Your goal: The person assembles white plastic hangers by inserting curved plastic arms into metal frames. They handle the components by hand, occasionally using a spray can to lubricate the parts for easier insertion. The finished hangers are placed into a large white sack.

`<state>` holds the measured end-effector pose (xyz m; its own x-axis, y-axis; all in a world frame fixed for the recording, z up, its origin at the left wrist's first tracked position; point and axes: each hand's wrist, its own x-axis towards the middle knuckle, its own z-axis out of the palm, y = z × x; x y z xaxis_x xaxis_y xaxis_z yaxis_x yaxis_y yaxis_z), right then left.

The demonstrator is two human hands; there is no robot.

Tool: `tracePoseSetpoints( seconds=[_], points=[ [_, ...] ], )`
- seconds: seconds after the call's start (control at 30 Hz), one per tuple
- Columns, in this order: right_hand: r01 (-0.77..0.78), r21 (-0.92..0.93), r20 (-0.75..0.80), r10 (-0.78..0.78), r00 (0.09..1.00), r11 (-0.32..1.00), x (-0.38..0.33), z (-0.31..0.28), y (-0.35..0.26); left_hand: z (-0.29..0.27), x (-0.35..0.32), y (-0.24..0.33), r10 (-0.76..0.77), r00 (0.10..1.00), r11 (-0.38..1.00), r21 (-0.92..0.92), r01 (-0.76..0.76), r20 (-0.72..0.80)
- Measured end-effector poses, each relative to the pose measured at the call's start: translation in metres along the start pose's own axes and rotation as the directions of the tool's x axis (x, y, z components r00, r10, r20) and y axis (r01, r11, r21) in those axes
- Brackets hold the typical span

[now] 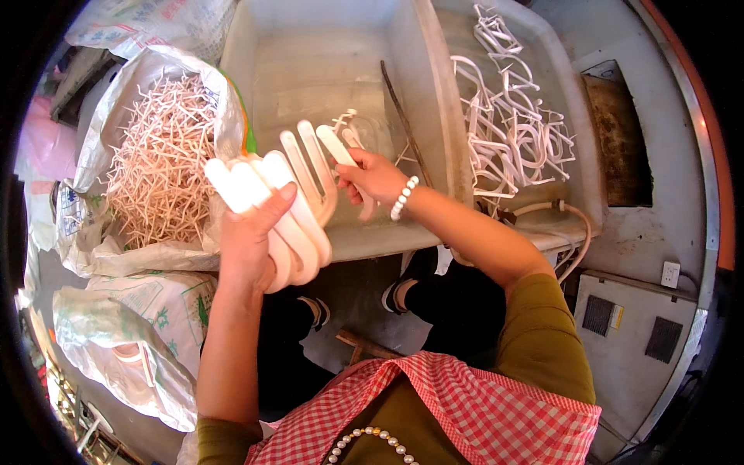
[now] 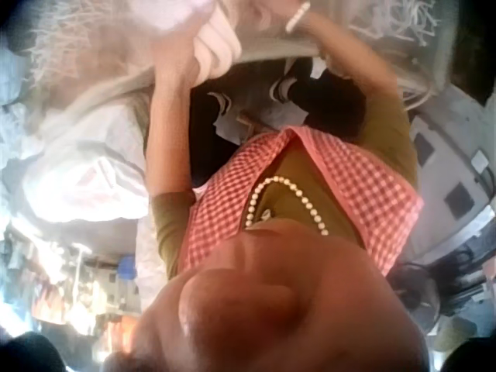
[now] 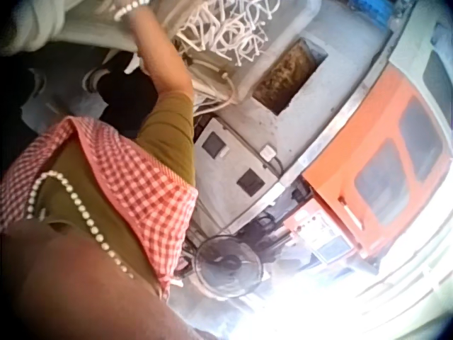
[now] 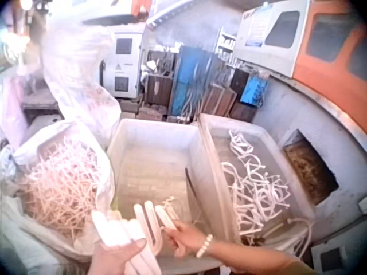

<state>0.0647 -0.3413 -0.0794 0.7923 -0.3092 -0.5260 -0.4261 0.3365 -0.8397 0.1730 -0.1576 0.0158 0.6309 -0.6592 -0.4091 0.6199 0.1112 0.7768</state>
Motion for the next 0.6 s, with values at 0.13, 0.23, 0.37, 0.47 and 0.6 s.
tracePoseSetpoints(
  seconds=[0.13,0.23,0.37,0.47,0.6],
  points=[
    [0.107,0.058,-0.078,-0.103,0.992,0.993,-0.061,0.037,-0.035,0.004,-0.001,-0.010,-0.103,0.994,0.980,-0.166,0.109,0.044],
    [0.233,-0.012,-0.186,-0.231,0.955,0.972,-0.078,0.057,-0.030,0.010,-0.007,-0.009,-0.078,0.993,0.976,-0.198,0.094,0.088],
    [0.427,-0.078,-0.146,-0.434,0.889,0.901,-0.089,0.082,-0.033,0.004,-0.004,-0.011,-0.116,0.979,0.941,-0.296,0.162,0.167],
    [0.448,-0.140,-0.243,-0.469,0.849,0.883,-0.092,0.094,-0.038,0.004,-0.011,-0.004,-0.166,0.953,0.900,-0.357,0.252,0.254],
    [0.511,-0.167,-0.241,-0.538,0.808,0.843,-0.092,0.101,-0.041,0.002,-0.017,-0.011,-0.080,0.934,0.933,-0.304,0.194,0.349]
  ],
)
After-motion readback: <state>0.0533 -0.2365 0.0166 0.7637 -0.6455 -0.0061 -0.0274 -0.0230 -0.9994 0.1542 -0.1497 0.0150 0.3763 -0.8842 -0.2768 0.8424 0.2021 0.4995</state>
